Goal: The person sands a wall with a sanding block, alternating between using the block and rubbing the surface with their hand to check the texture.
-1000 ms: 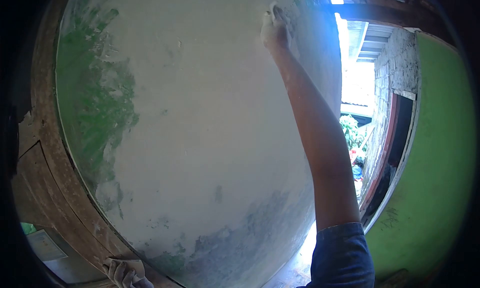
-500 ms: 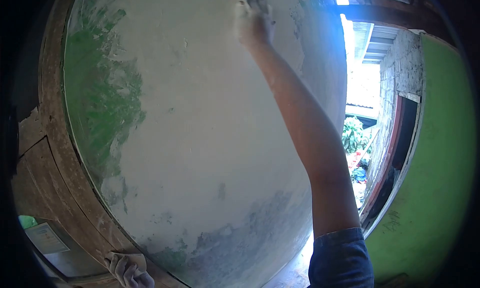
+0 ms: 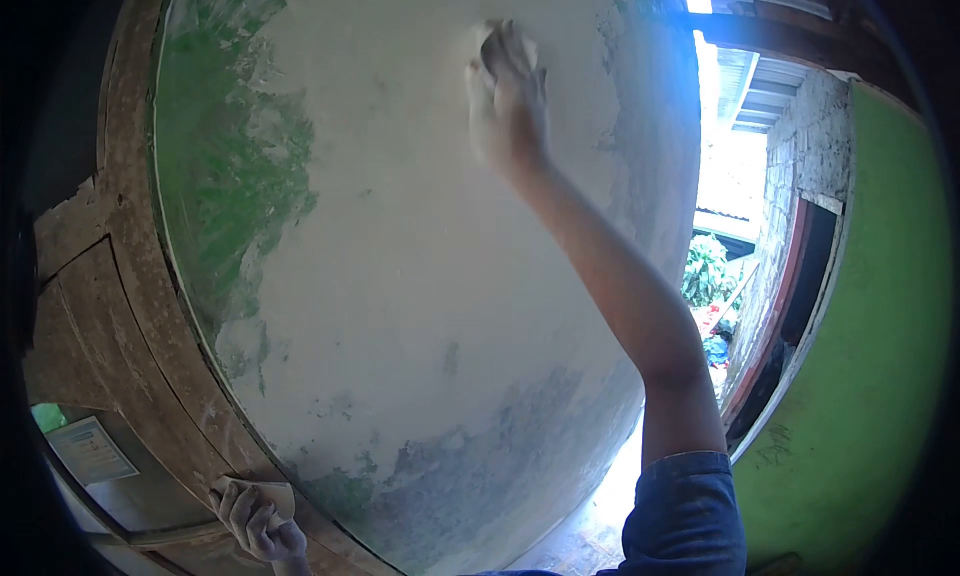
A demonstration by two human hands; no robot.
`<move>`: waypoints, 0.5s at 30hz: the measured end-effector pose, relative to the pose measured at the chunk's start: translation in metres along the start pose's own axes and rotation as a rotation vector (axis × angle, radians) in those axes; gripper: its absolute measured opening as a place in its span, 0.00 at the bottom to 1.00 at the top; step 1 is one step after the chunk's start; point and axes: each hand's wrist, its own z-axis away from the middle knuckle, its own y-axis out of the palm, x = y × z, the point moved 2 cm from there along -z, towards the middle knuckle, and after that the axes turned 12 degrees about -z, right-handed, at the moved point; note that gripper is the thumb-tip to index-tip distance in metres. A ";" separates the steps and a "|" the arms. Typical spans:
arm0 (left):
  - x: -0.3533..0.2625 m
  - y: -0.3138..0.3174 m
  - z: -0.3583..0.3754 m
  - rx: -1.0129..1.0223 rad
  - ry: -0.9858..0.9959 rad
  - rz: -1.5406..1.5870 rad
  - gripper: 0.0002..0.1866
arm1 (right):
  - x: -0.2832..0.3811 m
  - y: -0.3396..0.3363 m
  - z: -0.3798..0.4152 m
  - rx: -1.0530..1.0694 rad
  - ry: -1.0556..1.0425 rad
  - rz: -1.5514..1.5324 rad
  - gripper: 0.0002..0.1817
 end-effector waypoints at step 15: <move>0.010 0.001 0.011 0.025 0.014 0.015 0.10 | 0.041 -0.022 0.187 0.080 0.778 -1.093 0.22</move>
